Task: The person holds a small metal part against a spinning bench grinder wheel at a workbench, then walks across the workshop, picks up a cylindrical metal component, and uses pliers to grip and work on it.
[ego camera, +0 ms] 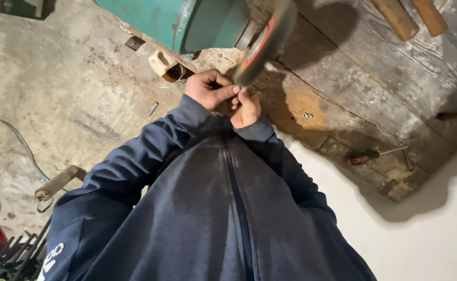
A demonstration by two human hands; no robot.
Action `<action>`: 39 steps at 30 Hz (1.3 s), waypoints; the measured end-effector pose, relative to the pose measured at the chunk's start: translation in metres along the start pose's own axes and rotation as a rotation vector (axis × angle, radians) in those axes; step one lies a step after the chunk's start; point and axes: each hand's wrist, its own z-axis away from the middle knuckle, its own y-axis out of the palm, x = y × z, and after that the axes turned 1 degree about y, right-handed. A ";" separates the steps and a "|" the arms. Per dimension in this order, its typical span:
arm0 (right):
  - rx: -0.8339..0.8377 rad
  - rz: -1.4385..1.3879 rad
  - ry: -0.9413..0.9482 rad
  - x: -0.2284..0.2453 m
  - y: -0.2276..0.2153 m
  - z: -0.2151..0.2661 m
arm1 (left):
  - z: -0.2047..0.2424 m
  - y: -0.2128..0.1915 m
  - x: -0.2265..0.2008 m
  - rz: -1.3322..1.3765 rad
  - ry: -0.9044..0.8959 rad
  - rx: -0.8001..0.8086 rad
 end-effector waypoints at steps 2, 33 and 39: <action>-0.059 0.124 -0.044 0.007 0.012 0.001 | 0.005 -0.002 -0.005 0.155 0.015 0.059; 0.008 -0.014 0.096 0.030 0.052 0.015 | 0.001 -0.014 0.043 0.077 -0.033 0.091; -0.027 -0.203 0.106 0.016 0.028 0.005 | 0.001 -0.016 0.054 0.157 0.001 0.156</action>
